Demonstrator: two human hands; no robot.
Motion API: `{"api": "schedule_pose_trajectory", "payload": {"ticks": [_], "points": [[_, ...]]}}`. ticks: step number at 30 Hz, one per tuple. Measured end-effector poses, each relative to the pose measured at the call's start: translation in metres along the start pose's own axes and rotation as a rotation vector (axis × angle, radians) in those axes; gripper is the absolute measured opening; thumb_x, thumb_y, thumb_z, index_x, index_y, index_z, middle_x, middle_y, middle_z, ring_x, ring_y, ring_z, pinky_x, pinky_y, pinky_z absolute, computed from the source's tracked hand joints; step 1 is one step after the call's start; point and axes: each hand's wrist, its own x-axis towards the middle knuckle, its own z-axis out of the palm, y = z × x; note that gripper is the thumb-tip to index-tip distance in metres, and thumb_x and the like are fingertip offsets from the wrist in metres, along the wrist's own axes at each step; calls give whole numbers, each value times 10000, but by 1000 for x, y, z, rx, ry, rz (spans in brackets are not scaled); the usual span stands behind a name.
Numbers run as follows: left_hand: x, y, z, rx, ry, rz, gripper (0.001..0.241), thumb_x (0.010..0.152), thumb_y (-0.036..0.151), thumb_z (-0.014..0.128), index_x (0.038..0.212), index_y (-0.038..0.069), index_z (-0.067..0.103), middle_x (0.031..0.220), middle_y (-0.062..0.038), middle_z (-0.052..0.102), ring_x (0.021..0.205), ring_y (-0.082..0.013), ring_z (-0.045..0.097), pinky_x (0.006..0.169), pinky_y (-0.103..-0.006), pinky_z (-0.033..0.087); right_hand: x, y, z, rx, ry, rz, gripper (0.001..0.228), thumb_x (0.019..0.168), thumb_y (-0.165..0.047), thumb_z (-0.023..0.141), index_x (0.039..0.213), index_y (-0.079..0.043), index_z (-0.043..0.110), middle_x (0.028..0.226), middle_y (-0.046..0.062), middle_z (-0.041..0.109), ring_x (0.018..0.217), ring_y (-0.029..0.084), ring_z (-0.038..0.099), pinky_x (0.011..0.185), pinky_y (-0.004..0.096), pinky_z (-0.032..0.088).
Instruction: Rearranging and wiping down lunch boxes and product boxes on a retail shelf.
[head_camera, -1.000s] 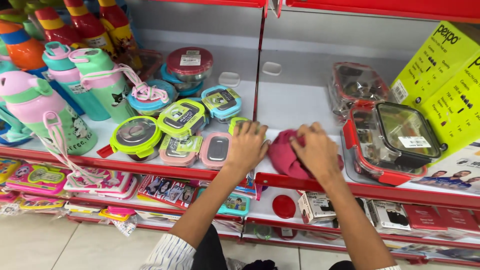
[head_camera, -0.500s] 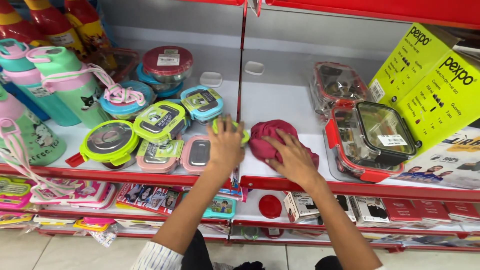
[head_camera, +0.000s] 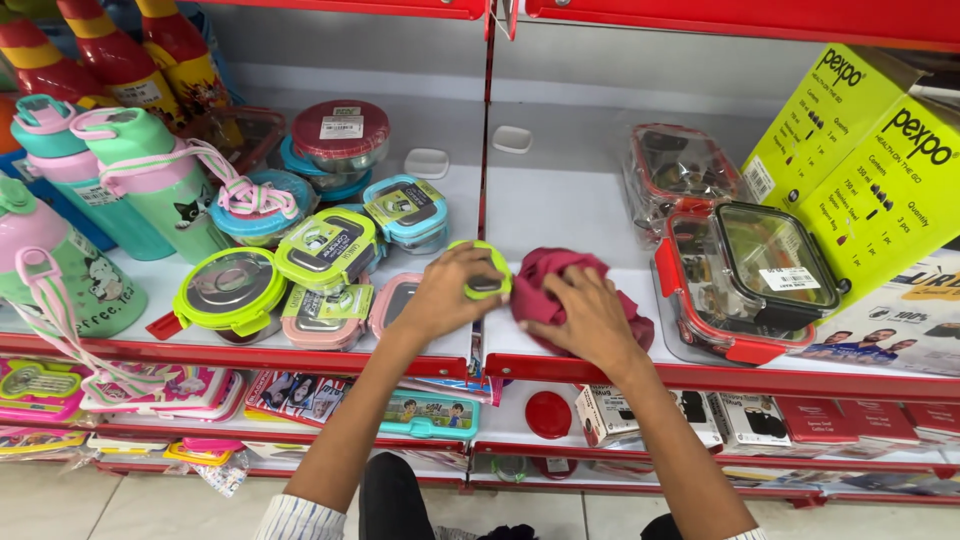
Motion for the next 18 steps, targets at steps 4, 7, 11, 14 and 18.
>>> {"api": "schedule_pose_trajectory", "payload": {"ticks": [4,7,11,14,18], "points": [[2,4,-6,-412,-16,-107,414,776,543,782,1026,220,721,1527,-105,570,1427,-360,526,1134,-518,484,-3,9,12,104,-40,-62,715,709,-629,825,1147,-76,706,1194,147,644,1080,334,597,930,480,460],[1,24,-13,29,-33,-83,1001,588,540,909,1439,189,515,1505,-248,416,1399,-479,354,1094,-604,355,-8,11,11,210,-38,-109,722,699,-631,822,1131,-61,728,1172,150,678,1034,341,614,935,461,464],[3,30,-15,155,-85,-177,1051,562,506,934,1470,234,480,1482,-238,420,1326,-469,411,1046,-588,397,-9,10,7,276,-79,-93,695,701,-586,816,1139,-57,709,1114,124,697,1013,331,626,919,444,478],[2,36,-21,139,-25,-196,1020,543,424,924,1437,204,486,1396,-203,480,1302,-431,462,1024,-565,436,-9,2,-1,251,-92,-33,650,742,-552,794,1167,-74,676,1059,134,701,955,346,651,866,466,497],[-3,43,-32,105,232,-48,1053,518,341,919,1457,152,482,1394,-198,480,1254,-439,487,1023,-559,450,-6,-22,-11,175,-35,136,510,878,-463,698,1244,-118,613,983,145,711,850,390,693,728,522,522]]}}
